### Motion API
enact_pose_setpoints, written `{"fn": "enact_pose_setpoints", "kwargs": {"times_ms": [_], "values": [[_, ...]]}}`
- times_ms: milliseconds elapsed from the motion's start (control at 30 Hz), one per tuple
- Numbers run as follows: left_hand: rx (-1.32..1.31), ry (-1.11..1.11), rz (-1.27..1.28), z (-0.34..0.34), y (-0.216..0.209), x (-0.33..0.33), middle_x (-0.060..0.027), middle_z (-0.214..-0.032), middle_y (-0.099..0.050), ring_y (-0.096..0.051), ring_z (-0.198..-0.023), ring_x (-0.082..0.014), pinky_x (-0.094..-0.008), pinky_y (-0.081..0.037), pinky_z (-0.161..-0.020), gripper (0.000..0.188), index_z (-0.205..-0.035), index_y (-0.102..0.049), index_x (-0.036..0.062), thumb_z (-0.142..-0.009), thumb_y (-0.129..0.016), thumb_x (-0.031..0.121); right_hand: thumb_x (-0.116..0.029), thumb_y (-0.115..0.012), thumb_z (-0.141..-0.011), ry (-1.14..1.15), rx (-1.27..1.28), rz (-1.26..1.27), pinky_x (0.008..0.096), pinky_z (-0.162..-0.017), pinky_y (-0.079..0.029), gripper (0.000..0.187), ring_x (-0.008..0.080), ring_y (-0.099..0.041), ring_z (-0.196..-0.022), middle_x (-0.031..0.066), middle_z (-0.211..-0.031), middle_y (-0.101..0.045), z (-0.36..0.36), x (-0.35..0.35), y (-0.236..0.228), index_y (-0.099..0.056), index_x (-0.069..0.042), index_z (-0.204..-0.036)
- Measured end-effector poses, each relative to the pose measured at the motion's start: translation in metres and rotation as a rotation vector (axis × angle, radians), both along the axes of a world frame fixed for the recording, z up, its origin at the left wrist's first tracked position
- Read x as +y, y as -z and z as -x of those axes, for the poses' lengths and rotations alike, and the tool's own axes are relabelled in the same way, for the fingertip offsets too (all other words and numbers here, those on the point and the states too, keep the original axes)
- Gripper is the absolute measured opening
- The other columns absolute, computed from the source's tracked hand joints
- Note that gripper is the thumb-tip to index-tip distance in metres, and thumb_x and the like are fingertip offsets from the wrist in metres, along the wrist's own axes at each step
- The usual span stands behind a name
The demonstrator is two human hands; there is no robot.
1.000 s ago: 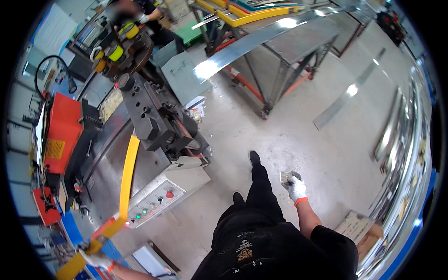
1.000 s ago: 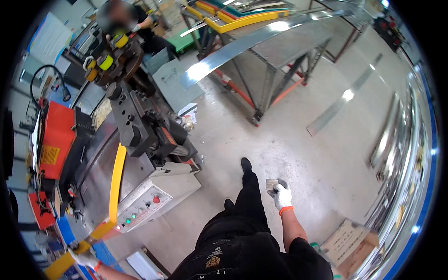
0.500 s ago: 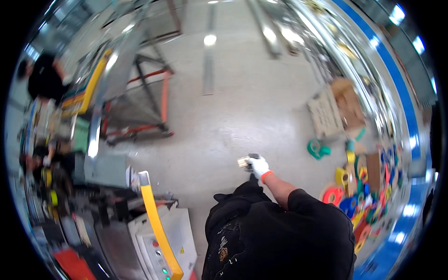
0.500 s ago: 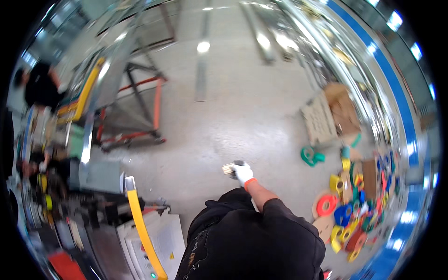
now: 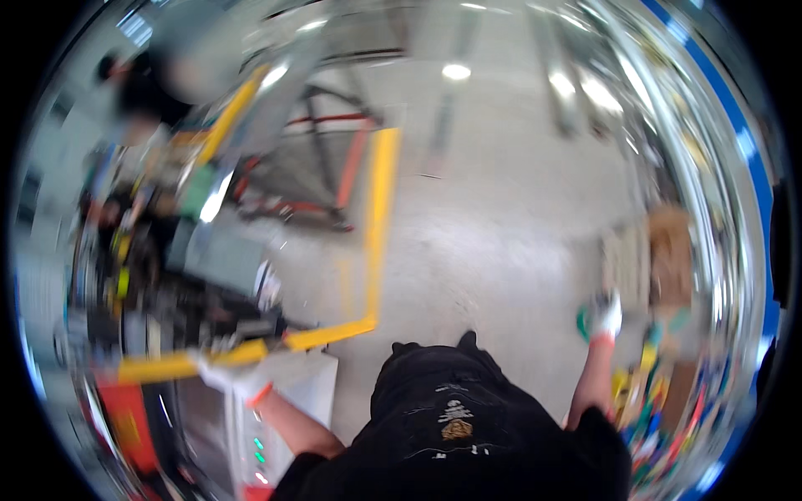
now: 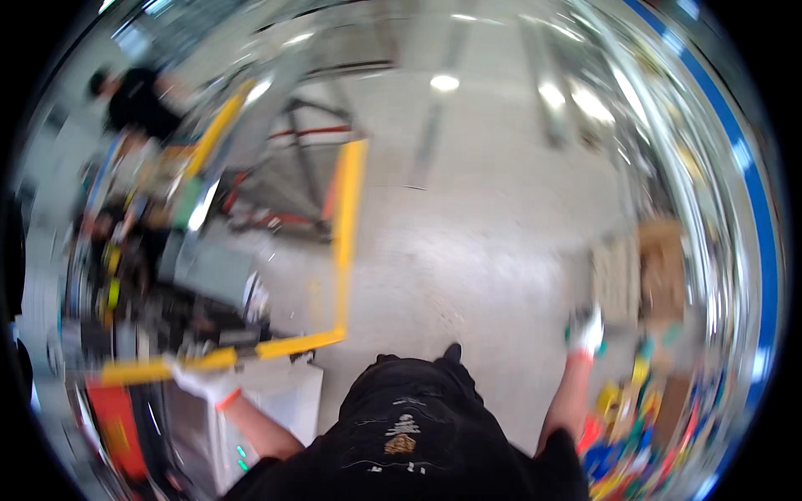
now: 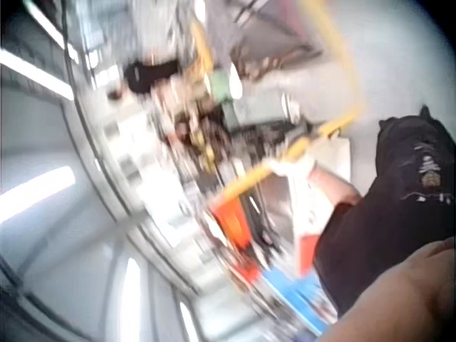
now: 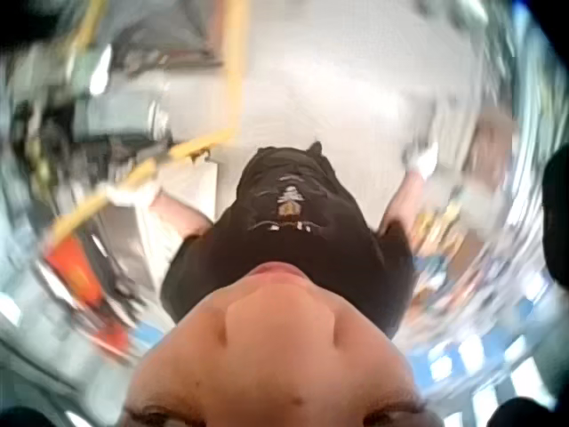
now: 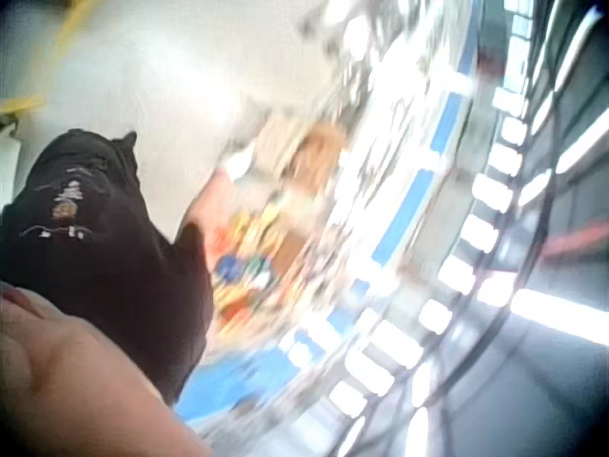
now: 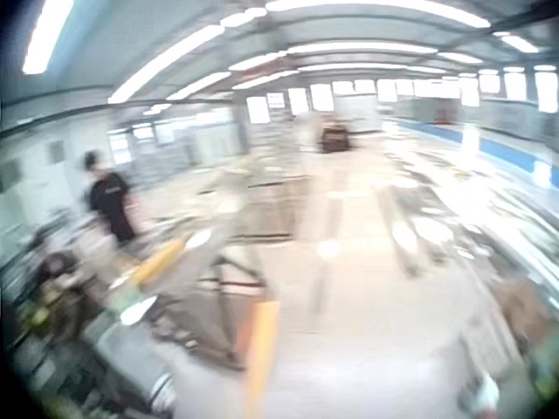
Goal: The person places colored metal strips into a bending machine, marks them with a pen, and bends them using the machine. The person repeats this process with multiple strips of different colors.
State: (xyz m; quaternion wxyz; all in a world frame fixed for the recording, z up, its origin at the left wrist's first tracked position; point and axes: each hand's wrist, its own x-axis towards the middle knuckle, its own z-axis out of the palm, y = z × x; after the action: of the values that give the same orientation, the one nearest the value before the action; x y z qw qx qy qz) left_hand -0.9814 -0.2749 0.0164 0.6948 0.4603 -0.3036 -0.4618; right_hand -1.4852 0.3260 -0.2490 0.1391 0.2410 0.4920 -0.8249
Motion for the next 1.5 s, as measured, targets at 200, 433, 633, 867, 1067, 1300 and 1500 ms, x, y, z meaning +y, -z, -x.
{"fn": "enact_pose_setpoints", "kwargs": {"times_ms": [200, 433, 633, 867, 1067, 1300, 1500], "values": [[0.43, 0.144, -0.147, 0.073, 0.017, -0.037, 0.0021, -0.069, -0.038, -0.039, -0.057, -0.0111, -0.0262, -0.036, -0.052, 0.05, -0.083, -0.047, 0.0122, -0.091, -0.062, 0.059, -0.037, -0.066, -0.093, -0.176, -0.209, 0.001, 0.0488, -0.098, -0.046, 0.035, 0.0279, -0.059, -0.105, 0.0116, -0.111, -0.063, -0.071, -0.159, 0.022, -0.061, -0.008, -0.113], [0.467, 0.168, -0.164, 0.118, 0.052, -0.197, 0.0005, -0.07, -0.04, -0.04, -0.058, -0.0112, -0.0267, -0.037, -0.053, 0.051, -0.09, -0.045, 0.0108, -0.093, -0.06, 0.059, -0.026, -0.069, -0.091, -0.371, -0.096, -0.003, 0.0483, -0.082, -0.053, 0.029, 0.0283, -0.063, -0.09, 0.009, -0.101, -0.066, -0.052, -0.414, -0.025, -0.058, -0.016, -0.116], [0.493, 0.116, -0.31, 0.173, 0.085, -0.434, 0.0015, -0.066, -0.036, -0.038, -0.052, -0.0123, -0.0299, -0.039, -0.05, 0.055, -0.084, -0.043, 0.0128, -0.088, -0.063, 0.064, -0.023, -0.07, -0.091, -0.255, -0.078, -0.045, 0.0493, -0.081, -0.053, 0.029, 0.029, -0.064, -0.089, 0.0103, -0.1, -0.066, -0.015, -0.594, -0.018, -0.058, -0.015, -0.116], [0.519, 0.181, -0.352, 0.195, 0.123, -0.692, 0.004, -0.052, -0.031, -0.038, -0.044, -0.0116, -0.029, -0.037, -0.044, 0.049, -0.075, -0.043, 0.0167, -0.094, -0.055, 0.06, -0.028, -0.069, -0.091, -0.235, -0.069, -0.139, 0.0504, -0.088, -0.052, 0.033, 0.0313, -0.061, -0.098, 0.01, -0.107, -0.064, -0.01, -0.686, -0.036, -0.058, -0.019, -0.121], [0.494, 0.091, -0.428, 0.222, 0.142, -0.801, -0.0159, -0.125, -0.045, -0.051, -0.106, -0.0323, -0.0504, -0.044, -0.092, 0.071, -0.136, -0.04, 0.0101, -0.092, -0.057, 0.062, -0.028, -0.062, -0.095, -0.128, -0.247, -0.246, 0.0446, -0.079, -0.052, 0.017, 0.0232, -0.059, -0.078, 0.0029, -0.084, -0.059, -0.009, -0.656, 0.014, -0.055, -0.018, -0.108], [0.449, 0.115, -0.306, 0.247, 0.123, -0.889, -0.0181, -0.164, -0.013, -0.018, -0.15, -0.0344, -0.0534, -0.018, -0.119, 0.086, -0.156, -0.021, 0.0108, -0.093, -0.055, 0.059, -0.03, -0.061, -0.096, -0.081, -0.35, -0.393, 0.0461, -0.076, -0.052, 0.018, 0.0234, -0.059, -0.079, 0.0029, -0.086, -0.059, 0.006, -0.68, 0.005, -0.053, -0.018, -0.107], [0.394, -0.022, -0.383, 0.26, 0.113, -0.97, -0.0212, -0.154, -0.034, -0.039, -0.138, -0.0364, -0.0506, -0.03, -0.114, 0.089, -0.149, -0.032, 0.0009, -0.091, -0.055, 0.064, -0.034, -0.062, -0.094, -0.119, -0.463, -0.423, 0.0447, -0.076, -0.052, 0.026, 0.0244, -0.059, -0.079, 0.0061, -0.092, -0.06, 0.056, -0.676, 0.051, -0.055, -0.013, -0.109]]}}
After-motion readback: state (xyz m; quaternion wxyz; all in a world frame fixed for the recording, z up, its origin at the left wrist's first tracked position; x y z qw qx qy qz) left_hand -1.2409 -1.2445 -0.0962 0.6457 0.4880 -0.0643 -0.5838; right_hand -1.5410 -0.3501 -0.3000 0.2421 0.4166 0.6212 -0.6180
